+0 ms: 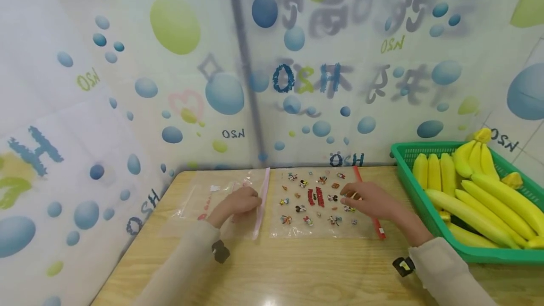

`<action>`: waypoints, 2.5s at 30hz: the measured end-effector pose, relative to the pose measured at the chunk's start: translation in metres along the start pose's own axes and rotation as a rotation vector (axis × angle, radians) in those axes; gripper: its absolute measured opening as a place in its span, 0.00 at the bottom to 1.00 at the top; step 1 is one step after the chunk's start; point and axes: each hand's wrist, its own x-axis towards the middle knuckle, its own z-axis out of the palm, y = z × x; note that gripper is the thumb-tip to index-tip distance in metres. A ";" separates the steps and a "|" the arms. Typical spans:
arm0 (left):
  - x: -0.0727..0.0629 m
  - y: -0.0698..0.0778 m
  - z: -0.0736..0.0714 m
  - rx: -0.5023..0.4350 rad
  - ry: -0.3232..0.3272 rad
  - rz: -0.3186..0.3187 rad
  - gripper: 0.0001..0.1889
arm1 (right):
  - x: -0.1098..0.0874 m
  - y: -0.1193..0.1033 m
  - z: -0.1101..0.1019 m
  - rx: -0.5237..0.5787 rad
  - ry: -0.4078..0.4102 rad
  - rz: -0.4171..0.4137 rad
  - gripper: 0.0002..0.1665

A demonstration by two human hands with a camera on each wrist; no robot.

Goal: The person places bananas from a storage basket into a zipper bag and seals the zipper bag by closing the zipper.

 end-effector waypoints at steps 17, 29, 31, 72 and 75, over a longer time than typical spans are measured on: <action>-0.013 0.077 0.015 -0.244 0.217 0.029 0.17 | 0.070 -0.048 0.062 0.637 -0.069 -0.018 0.23; -0.022 0.102 0.020 -0.145 0.298 0.169 0.15 | 0.092 -0.052 0.090 0.541 0.084 0.146 0.30; -0.026 0.103 0.016 -0.103 0.346 0.161 0.15 | 0.092 -0.053 0.092 0.537 0.085 0.159 0.34; -0.040 0.073 -0.017 0.556 0.778 0.463 0.22 | 0.079 -0.052 0.075 0.485 -0.030 0.147 0.39; -0.044 0.074 -0.023 0.558 0.828 0.473 0.22 | 0.080 -0.054 0.075 0.435 -0.017 0.160 0.37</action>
